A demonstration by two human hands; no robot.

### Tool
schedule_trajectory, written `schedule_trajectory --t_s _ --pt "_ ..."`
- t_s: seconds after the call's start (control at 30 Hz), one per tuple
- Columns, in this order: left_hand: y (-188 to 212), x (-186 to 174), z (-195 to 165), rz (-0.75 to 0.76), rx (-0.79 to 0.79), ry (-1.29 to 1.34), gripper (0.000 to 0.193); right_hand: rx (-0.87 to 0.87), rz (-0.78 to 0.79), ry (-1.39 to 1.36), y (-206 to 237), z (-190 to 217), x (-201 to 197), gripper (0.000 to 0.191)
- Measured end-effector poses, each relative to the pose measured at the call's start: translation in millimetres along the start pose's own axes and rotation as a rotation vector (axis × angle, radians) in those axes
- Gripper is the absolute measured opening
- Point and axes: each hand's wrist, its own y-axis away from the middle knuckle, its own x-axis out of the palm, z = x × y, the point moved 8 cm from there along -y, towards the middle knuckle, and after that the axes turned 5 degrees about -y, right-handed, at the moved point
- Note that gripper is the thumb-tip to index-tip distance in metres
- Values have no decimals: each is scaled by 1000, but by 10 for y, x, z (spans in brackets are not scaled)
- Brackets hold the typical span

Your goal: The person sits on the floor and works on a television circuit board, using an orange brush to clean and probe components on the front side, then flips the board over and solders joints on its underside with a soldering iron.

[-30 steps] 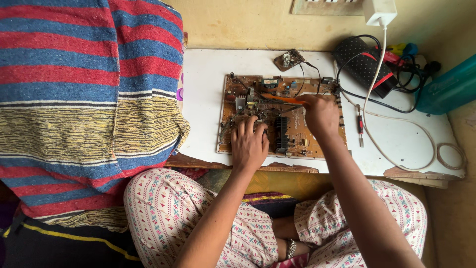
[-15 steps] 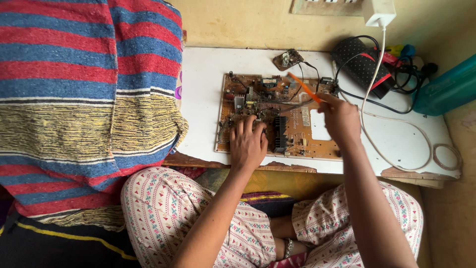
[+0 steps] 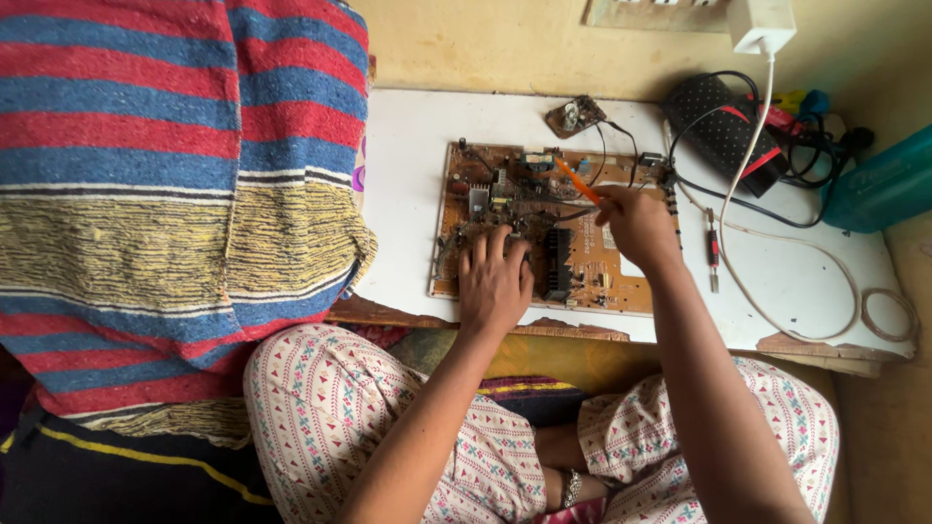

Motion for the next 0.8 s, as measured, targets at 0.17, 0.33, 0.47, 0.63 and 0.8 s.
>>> schedule_trajectory --t_s 0.17,0.33,0.47,0.63,0.8 --pt "-2 19 6 7 -1 -1 26 85 27 51 -52 -28 148 31" --pt "-22 89 37 36 -6 -15 26 97 46 -6 -107 -110 84 32" --pt "-5 122 50 21 7 -25 27 -15 -55 -93 -101 -114 -170 30" --pt "-1 93 42 -6 18 -31 29 -49 -58 128 -151 319 -7 30" --pt "10 46 18 -23 23 -15 30 16 -18 471 -202 571 71 40"
